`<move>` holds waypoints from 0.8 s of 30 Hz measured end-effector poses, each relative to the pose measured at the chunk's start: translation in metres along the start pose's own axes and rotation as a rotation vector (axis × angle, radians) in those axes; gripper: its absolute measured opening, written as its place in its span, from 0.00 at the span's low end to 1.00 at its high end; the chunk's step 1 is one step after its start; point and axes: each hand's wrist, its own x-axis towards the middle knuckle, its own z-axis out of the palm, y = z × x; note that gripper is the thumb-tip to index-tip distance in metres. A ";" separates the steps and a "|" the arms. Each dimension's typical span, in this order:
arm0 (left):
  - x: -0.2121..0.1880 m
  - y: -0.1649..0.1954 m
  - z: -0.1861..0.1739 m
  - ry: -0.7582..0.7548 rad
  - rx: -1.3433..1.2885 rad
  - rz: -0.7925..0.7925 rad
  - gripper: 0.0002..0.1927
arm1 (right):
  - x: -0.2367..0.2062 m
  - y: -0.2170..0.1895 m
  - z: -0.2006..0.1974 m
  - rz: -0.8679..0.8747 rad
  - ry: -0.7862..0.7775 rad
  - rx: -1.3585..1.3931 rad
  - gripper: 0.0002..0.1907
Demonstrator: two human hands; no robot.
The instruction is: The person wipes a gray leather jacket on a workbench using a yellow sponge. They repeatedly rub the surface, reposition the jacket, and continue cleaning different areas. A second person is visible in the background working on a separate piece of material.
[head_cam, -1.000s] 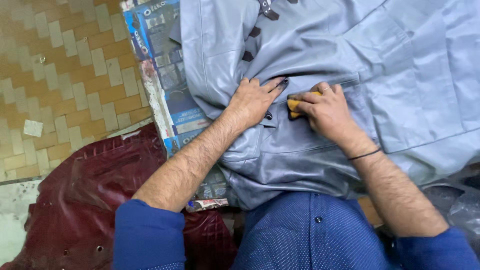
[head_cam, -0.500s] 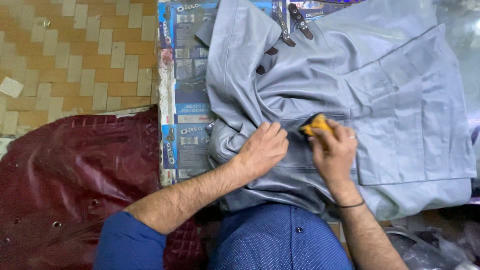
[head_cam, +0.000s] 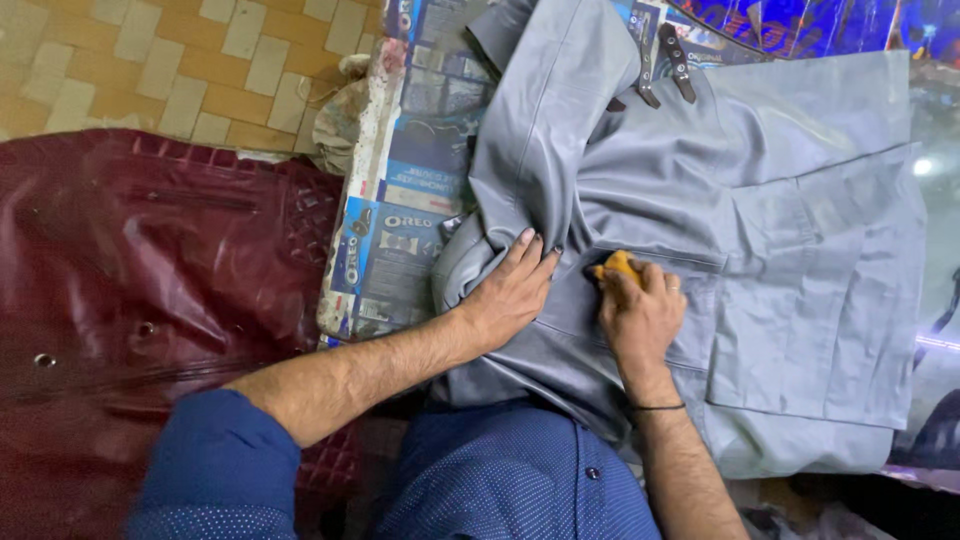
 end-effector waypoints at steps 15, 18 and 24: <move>0.006 -0.016 0.020 -0.009 -0.174 0.012 0.23 | 0.019 -0.005 0.015 -0.125 -0.092 0.100 0.08; 0.009 -0.022 0.020 0.090 -0.261 0.012 0.22 | 0.019 -0.002 0.012 -0.024 -0.029 -0.044 0.07; 0.014 -0.038 0.005 -0.269 -0.300 0.183 0.16 | 0.013 -0.005 -0.004 -0.046 -0.116 0.049 0.10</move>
